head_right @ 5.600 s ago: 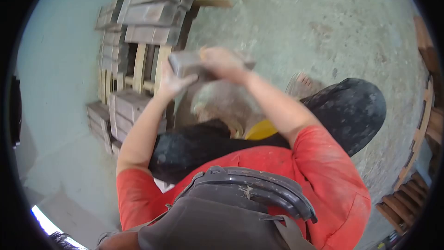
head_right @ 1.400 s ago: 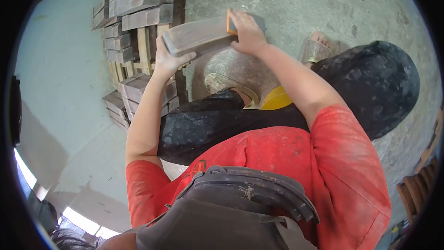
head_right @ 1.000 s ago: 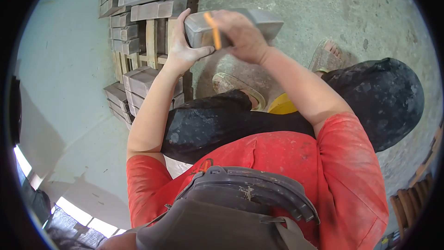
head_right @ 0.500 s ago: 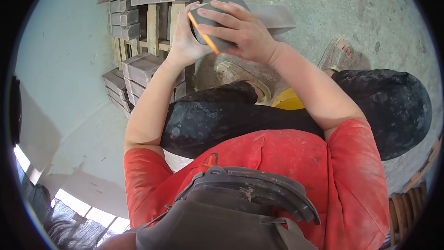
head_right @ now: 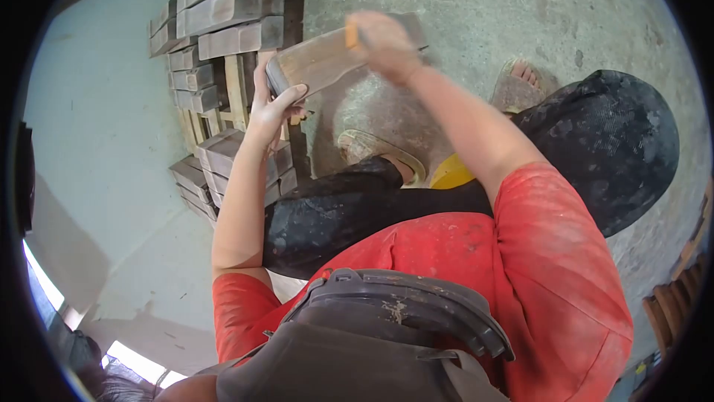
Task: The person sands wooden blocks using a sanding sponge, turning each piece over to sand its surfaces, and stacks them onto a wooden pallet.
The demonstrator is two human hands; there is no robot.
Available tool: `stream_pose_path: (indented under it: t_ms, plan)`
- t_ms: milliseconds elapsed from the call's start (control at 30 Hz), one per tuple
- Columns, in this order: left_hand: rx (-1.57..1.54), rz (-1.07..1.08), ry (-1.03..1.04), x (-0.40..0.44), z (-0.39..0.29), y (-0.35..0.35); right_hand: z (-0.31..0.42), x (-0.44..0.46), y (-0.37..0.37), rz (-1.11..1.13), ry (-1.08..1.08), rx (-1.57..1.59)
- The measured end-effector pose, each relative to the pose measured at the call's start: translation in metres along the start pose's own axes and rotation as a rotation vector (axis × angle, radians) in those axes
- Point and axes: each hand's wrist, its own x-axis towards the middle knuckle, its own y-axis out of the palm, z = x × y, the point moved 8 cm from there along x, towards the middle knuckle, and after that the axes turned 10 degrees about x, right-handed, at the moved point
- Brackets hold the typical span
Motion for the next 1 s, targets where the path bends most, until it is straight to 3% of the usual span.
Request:
stream_pose_path:
  t_ms: [100, 133, 167, 233, 267, 400, 467, 533, 600, 700, 867, 1000]
  plan:
    - [0.036, 0.001, 0.019, 0.004, 0.004, -0.006, -0.124, -0.017, -0.01, -0.091, 0.273, 0.007]
    - [0.266, -0.06, 0.271, 0.009, -0.005, -0.01, -0.142, -0.023, -0.011, -0.127, 0.406, 0.071]
    - [0.268, -0.071, 0.256, 0.016, 0.007, -0.016, -0.149, -0.024, -0.006, -0.113, 0.406, 0.083]
    - [0.554, -0.147, 0.505, 0.005, -0.013, -0.009, -0.147, -0.028, -0.01, -0.222, 0.525, 0.1]
    - [0.661, -0.212, 0.544, 0.002, -0.023, -0.01, -0.146, -0.034, -0.009, -0.283, 0.706, 0.159]
    - [0.721, -0.216, 0.582, -0.004, -0.036, -0.007, -0.122, -0.047, 0.008, -0.254, 0.79, 0.176]
    - [0.669, -0.193, 0.613, -0.002, -0.035, -0.007, -0.088, -0.045, 0.035, -0.038, 0.354, -0.242]
    - [0.602, -0.17, 0.641, 0.002, -0.033, -0.006, 0.032, -0.022, 0.013, -0.076, 0.122, 0.026]
    - [0.655, -0.205, 0.651, 0.006, -0.031, -0.007, 0.121, -0.021, 0.006, -0.036, -0.275, 0.1]
    - [0.729, -0.234, 0.784, 0.002, -0.033, -0.007, 0.117, -0.025, 0.006, 0.108, -0.475, 0.02]
    - [0.762, -0.267, 0.764, -0.002, -0.033, -0.005, 0.104, -0.026, -0.002, 0.003, -0.333, 0.057]
    - [0.711, -0.252, 0.706, -0.006, -0.03, -0.001, 0.107, -0.029, 0.0, 0.064, -0.334, 0.003]
